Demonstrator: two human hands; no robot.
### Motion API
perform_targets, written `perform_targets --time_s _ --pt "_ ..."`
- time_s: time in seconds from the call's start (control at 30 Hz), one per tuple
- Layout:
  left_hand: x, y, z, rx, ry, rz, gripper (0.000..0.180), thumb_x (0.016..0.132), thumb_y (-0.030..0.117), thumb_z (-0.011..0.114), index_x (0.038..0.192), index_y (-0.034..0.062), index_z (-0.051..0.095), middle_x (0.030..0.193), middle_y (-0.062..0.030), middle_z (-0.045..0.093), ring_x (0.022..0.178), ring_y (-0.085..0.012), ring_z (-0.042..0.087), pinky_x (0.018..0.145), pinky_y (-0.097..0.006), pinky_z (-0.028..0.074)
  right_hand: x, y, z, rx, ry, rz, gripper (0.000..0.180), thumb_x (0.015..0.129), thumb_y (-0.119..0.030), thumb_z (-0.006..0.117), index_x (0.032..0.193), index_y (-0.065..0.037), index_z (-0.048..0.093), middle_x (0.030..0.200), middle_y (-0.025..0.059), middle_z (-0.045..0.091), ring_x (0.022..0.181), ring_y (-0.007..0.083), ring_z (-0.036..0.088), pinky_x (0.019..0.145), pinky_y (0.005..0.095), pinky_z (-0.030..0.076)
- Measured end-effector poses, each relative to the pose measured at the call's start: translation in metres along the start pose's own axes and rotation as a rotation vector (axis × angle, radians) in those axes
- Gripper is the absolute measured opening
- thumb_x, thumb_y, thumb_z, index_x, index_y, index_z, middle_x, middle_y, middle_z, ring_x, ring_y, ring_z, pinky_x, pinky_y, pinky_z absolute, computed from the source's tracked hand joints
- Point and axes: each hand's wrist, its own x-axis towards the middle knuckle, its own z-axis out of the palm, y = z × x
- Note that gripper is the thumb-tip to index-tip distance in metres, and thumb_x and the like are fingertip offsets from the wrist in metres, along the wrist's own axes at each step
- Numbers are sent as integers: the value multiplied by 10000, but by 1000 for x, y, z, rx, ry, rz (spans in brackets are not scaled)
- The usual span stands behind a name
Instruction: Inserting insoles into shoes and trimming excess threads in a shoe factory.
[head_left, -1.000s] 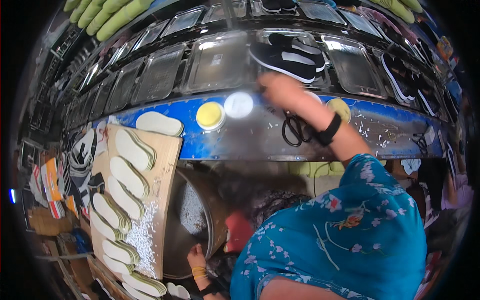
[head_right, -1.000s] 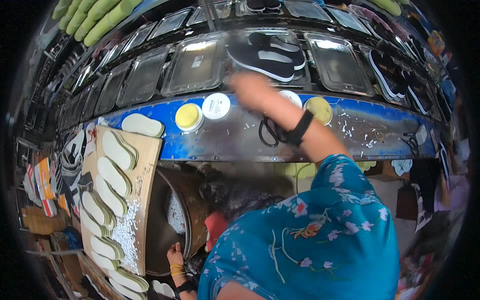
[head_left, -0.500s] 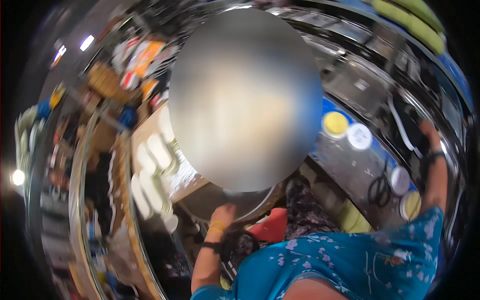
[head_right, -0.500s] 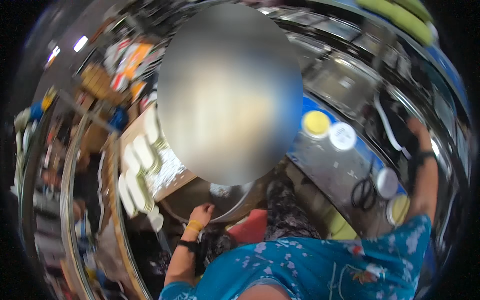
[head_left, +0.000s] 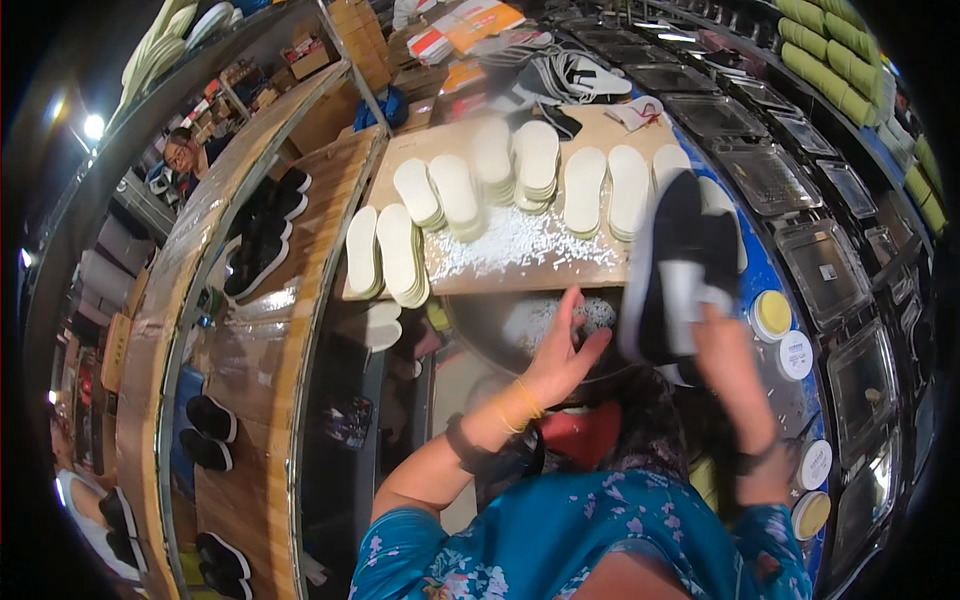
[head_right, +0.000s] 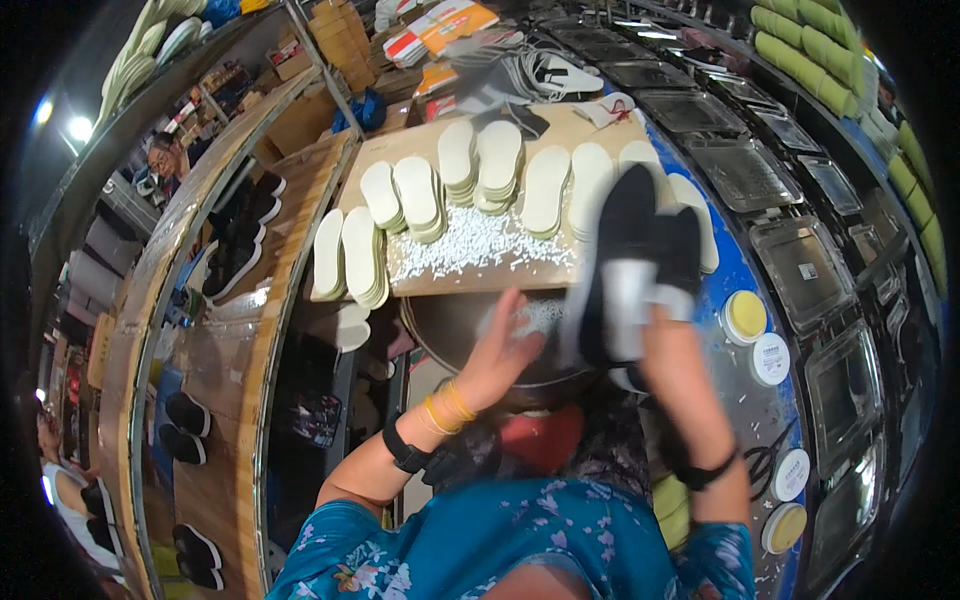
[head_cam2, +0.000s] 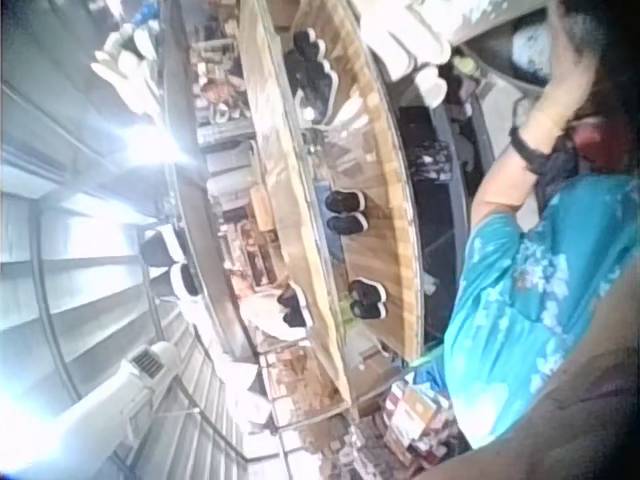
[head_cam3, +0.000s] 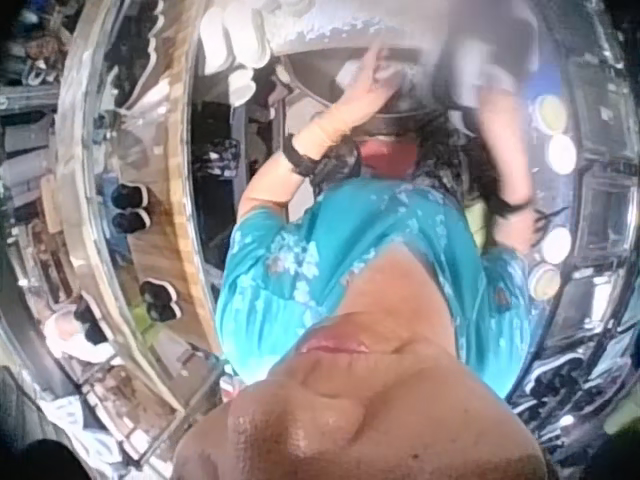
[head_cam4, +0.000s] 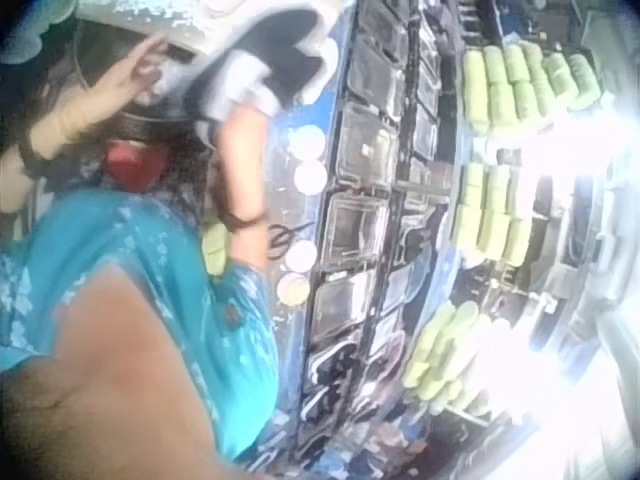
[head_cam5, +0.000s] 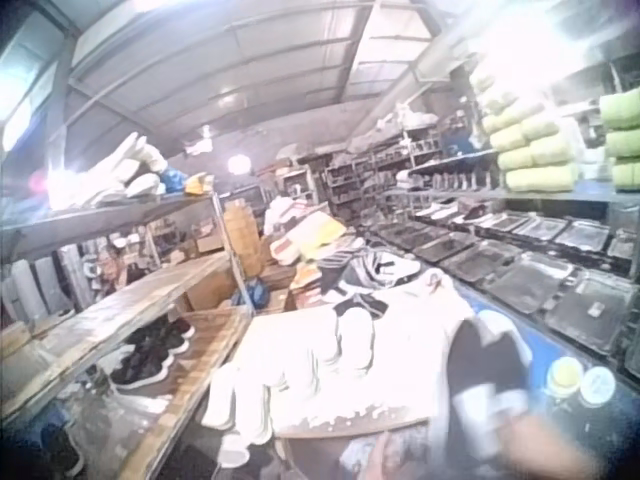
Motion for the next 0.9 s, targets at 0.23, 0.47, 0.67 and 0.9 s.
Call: perform_targets --time_s 0.23,0.47,0.67,0.9 --pt "-24 -69 -58 688 213 -318 730 766 362 595 1280 -54 285 1239 -277 364 1168 -391 334 998 -416 255 22 -134 107 38 -564 -173 220 761 -120 485 947 -3 502 824 191 601 731 345 594 628 428 471" --pt "-1 -22 -78 756 88 -296 507 797 431 534 958 -48 563 945 -242 584 884 -377 564 785 -401 452 -15 -36 42 235 -138 85 355 738 -205 596 1070 -87 555 938 164 606 880 327 580 748 391 465" --pt "31 -17 -25 935 -76 -441 539 776 465 552 911 -57 559 878 -202 613 827 -362 594 720 -404 477 -134 112 -37 -573 -156 1000 386 798 -307 533 1029 1 513 904 246 598 865 389 575 731 463 446" --pt "39 -73 -20 1058 10 -418 362 824 325 513 818 -19 625 833 -210 616 808 -348 604 711 -411 484 -229 189 -17 -653 -211 978 422 801 -282 550 1086 20 476 914 248 585 851 405 569 738 451 457"
